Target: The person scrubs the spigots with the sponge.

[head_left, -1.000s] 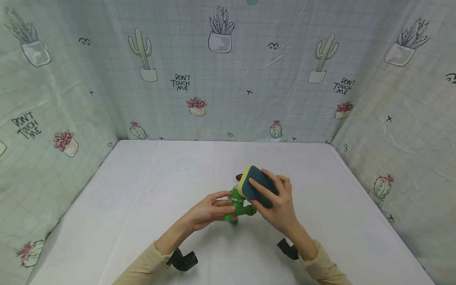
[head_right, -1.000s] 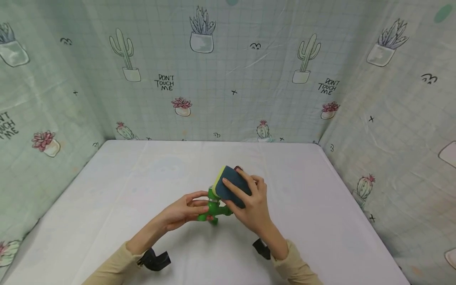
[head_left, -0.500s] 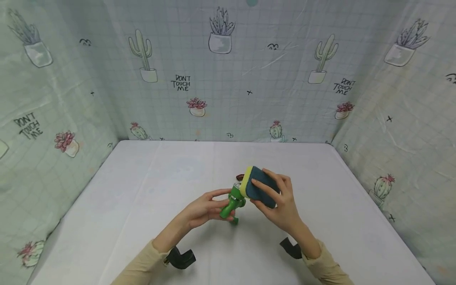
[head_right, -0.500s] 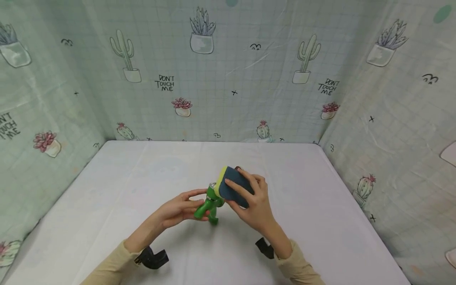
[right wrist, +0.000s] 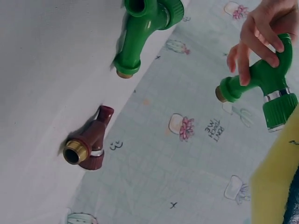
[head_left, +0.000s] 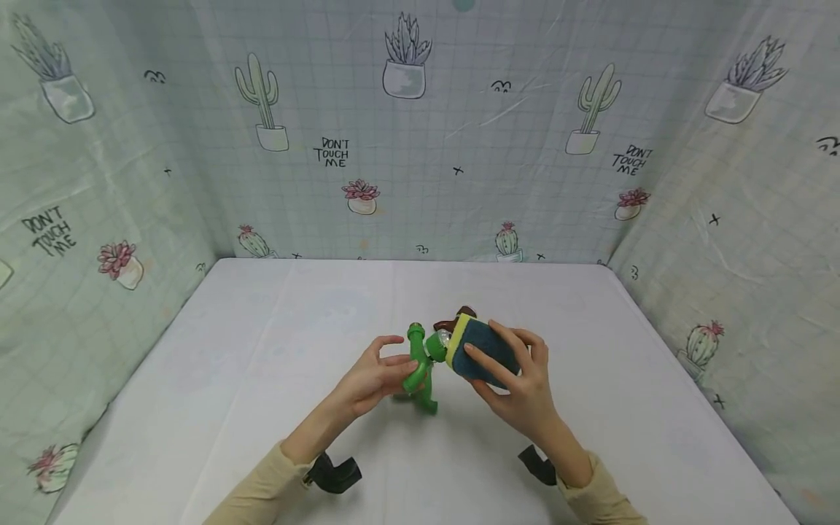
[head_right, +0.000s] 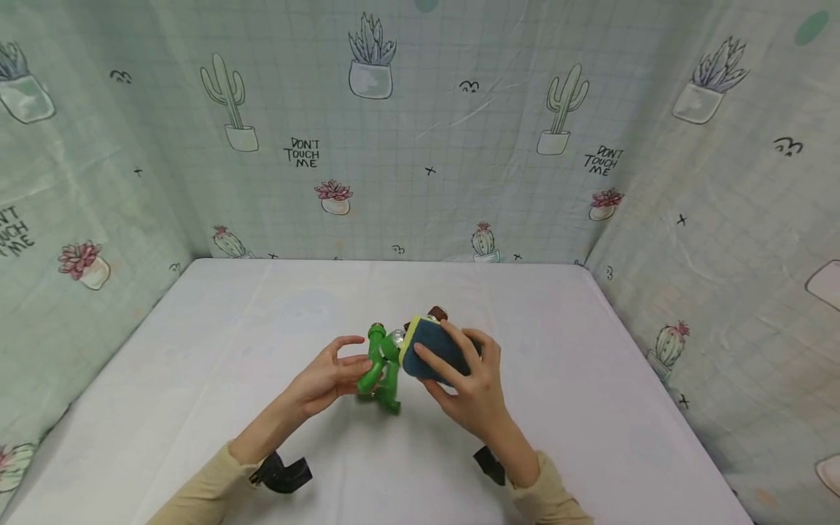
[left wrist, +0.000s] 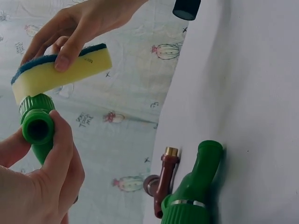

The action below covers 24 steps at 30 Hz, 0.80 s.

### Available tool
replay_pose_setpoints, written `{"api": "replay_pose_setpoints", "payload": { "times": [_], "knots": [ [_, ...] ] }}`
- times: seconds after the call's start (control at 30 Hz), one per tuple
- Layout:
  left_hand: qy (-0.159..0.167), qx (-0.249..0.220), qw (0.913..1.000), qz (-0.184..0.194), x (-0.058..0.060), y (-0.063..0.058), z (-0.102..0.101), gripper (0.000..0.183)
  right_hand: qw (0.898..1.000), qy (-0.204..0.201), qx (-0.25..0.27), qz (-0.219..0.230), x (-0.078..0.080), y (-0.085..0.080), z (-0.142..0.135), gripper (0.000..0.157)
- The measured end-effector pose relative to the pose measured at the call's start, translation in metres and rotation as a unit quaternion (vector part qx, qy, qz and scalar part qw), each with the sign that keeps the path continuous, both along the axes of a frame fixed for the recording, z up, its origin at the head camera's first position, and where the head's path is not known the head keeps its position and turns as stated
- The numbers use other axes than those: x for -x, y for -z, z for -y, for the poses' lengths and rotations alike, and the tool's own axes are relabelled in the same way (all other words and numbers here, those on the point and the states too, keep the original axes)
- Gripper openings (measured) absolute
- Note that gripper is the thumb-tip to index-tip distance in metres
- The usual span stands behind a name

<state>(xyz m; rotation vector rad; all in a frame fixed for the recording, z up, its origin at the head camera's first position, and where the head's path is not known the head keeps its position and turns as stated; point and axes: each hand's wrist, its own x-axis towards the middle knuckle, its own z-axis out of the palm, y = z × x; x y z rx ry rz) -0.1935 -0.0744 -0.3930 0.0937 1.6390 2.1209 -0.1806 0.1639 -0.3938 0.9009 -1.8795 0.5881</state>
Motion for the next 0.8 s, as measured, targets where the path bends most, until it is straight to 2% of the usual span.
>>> {"api": "replay_pose_setpoints", "payload": {
  "times": [0.07, 0.2, 0.27, 0.37, 0.47, 0.6, 0.7, 0.8],
  "knots": [
    [-0.007, 0.005, 1.0000, 0.003, -0.001, -0.001, -0.001, 0.066, 1.000, 0.002, 0.002, -0.022, 0.000, 0.000, 0.001, 0.031],
    [0.003, 0.010, 0.9999, -0.012, -0.003, -0.002, -0.003, 0.060, 0.998, 0.007, -0.004, -0.060, 0.000, -0.002, 0.005, 0.027],
    [0.003, 0.017, 0.9996, -0.022, -0.004, -0.002, -0.004, 0.058, 0.997, 0.013, -0.014, -0.069, 0.000, -0.003, 0.008, 0.027],
    [-0.015, 0.040, 0.9982, -0.042, -0.005, -0.003, -0.005, 0.060, 0.997, 0.025, -0.031, -0.064, -0.002, -0.005, 0.011, 0.028],
    [-0.024, 0.075, 0.9945, -0.069, -0.007, -0.003, -0.006, 0.067, 0.997, 0.037, -0.051, -0.036, -0.005, -0.006, 0.014, 0.030],
    [-0.012, 0.113, 0.9864, -0.119, -0.008, -0.002, -0.007, 0.072, 0.996, 0.053, -0.071, 0.029, -0.007, -0.007, 0.015, 0.035],
    [-0.009, 0.117, 0.9822, -0.146, -0.008, -0.001, -0.007, 0.069, 0.992, 0.063, -0.073, 0.076, -0.009, -0.009, 0.015, 0.038],
    [-0.006, 0.113, 0.9808, -0.158, -0.008, -0.001, -0.007, 0.064, 0.990, 0.069, -0.070, 0.101, -0.009, -0.011, 0.014, 0.040]
  ]
}}
